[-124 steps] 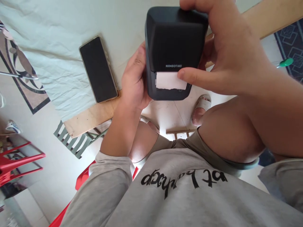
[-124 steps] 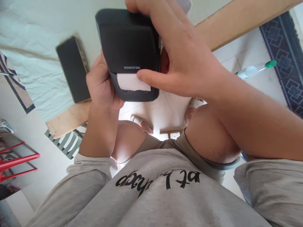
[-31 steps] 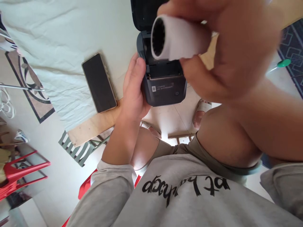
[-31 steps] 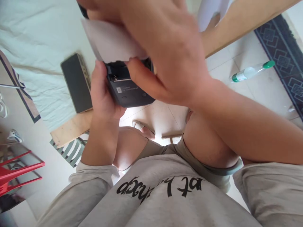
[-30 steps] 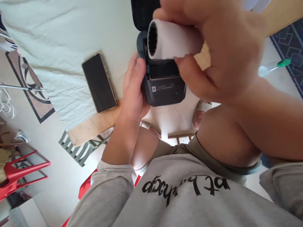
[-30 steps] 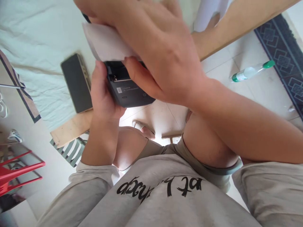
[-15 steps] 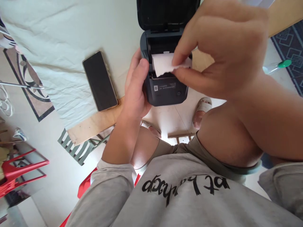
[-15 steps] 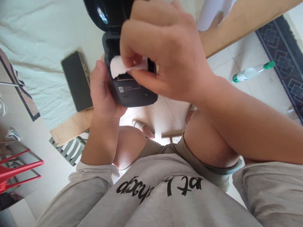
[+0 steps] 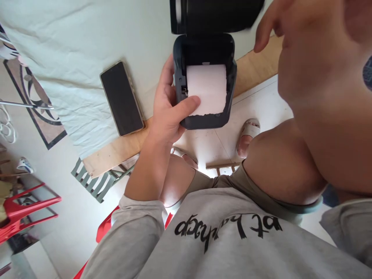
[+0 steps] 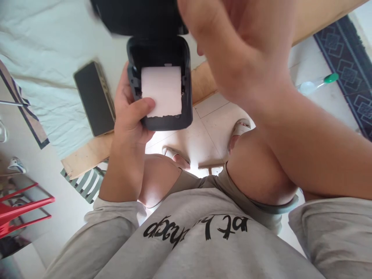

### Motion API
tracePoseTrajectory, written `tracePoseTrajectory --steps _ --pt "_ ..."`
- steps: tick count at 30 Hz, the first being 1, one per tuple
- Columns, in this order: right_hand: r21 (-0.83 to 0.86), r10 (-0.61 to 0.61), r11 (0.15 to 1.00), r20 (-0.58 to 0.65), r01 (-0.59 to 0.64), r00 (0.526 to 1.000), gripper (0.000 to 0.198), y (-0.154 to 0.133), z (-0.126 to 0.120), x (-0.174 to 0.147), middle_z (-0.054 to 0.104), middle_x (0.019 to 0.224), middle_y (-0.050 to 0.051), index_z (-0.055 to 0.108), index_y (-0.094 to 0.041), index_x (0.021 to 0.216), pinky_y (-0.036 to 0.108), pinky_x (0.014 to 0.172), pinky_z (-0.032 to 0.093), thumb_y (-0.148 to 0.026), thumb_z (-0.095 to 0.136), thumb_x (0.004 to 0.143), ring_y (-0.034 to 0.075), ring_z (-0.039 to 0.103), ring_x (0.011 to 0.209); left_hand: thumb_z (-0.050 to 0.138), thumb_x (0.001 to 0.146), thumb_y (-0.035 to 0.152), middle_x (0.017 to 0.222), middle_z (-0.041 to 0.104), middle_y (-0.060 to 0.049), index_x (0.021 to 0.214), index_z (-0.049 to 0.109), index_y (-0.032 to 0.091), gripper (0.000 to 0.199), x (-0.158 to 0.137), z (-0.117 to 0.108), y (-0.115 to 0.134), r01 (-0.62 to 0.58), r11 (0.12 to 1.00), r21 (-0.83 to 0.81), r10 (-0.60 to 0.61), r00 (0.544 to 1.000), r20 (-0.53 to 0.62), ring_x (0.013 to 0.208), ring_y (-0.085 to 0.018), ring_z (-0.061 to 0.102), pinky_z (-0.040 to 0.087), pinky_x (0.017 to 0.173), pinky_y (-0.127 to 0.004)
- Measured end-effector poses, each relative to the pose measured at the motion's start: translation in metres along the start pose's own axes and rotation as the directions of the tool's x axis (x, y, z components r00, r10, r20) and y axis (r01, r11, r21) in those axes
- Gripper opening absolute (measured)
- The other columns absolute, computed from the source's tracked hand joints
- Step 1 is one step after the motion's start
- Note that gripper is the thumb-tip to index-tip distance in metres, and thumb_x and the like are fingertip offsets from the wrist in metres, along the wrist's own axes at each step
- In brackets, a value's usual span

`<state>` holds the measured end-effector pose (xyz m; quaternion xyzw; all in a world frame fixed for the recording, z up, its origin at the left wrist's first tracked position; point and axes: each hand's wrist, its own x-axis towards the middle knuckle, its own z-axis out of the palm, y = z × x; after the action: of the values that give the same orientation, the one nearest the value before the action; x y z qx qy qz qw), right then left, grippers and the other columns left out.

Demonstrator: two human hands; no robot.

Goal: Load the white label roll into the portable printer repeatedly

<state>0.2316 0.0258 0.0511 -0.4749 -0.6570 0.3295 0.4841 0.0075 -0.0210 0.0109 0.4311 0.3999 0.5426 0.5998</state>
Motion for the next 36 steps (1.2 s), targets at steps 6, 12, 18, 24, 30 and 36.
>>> tracePoseTrajectory --steps 6,12,18,24,30,36 --pt "-0.083 -0.004 0.996 0.25 0.026 0.968 0.078 -0.005 0.008 -0.005 0.054 0.156 0.002 0.056 -0.022 0.16 0.008 0.091 0.052 -0.057 0.067 0.091 0.003 0.06 0.142 0.102 0.076 0.05 0.128 0.081 -0.004 0.128 0.077 0.037 0.059 -0.003 0.004 0.002 -0.019 0.999 -0.047 0.018 1.0 -0.019 0.15 -0.035 0.069 0.06 0.121 -0.043" --pt "0.098 -0.1 0.993 0.464 0.061 0.88 0.084 0.001 0.02 -0.006 0.044 0.167 0.004 0.03 -0.022 0.157 0.017 0.105 0.056 -0.055 0.065 0.088 0.001 0.061 0.118 0.098 0.078 0.066 0.118 0.084 -0.007 0.125 0.074 0.03 0.063 -0.002 0.007 -0.001 0.0 0.998 -0.064 0.002 1.0 0.024 0.152 -0.04 0.069 0.065 0.101 -0.037" --pt "0.238 -0.133 0.971 0.499 0.012 0.857 0.108 0.013 0.026 0.003 0.048 0.156 0.012 0.029 -0.008 0.159 0.011 0.085 0.051 -0.063 0.08 0.08 -0.004 0.053 0.108 0.096 0.086 0.038 0.101 0.085 -0.003 0.109 0.077 0.028 0.032 -0.007 0.021 0.009 -0.005 0.982 -0.188 -0.005 0.999 -0.05 0.151 -0.033 0.072 0.068 0.111 -0.036" --pt "0.079 0.051 0.992 0.449 -0.096 0.892 0.095 0.004 0.021 -0.002 0.057 0.145 0.008 0.034 -0.013 0.168 0.005 0.066 0.044 -0.053 0.072 0.09 -0.006 0.051 0.097 0.07 0.108 0.049 0.13 0.087 0.002 0.099 0.08 0.025 0.028 -0.001 0.025 0.017 0.124 0.953 -0.276 -0.116 0.992 0.043 0.154 -0.03 0.071 0.066 0.123 -0.041" --pt "-0.074 0.015 0.997 0.375 0.014 0.927 0.089 0.005 0.007 -0.003 0.036 0.172 0.007 0.044 -0.013 0.172 -0.004 0.066 0.047 -0.049 0.068 0.095 0.004 0.05 0.154 0.06 0.113 0.044 0.114 0.088 -0.004 0.097 0.077 0.023 0.031 0.002 0.019 0.013 0.128 0.95 -0.285 -0.155 0.985 -0.074 0.153 -0.028 0.07 0.064 0.126 -0.041" --pt "-0.021 -0.138 0.986 0.46 0.166 0.877 0.108 0.007 0.002 -0.004 0.044 0.165 0.009 0.051 -0.012 0.17 -0.009 0.075 0.046 -0.072 0.08 0.086 0.007 0.05 0.159 0.055 0.114 0.031 0.089 0.08 -0.004 0.093 0.078 0.022 0.033 0.002 0.018 0.008 0.019 0.981 -0.194 -0.04 0.993 -0.107 0.149 -0.027 0.072 0.062 0.129 -0.045"
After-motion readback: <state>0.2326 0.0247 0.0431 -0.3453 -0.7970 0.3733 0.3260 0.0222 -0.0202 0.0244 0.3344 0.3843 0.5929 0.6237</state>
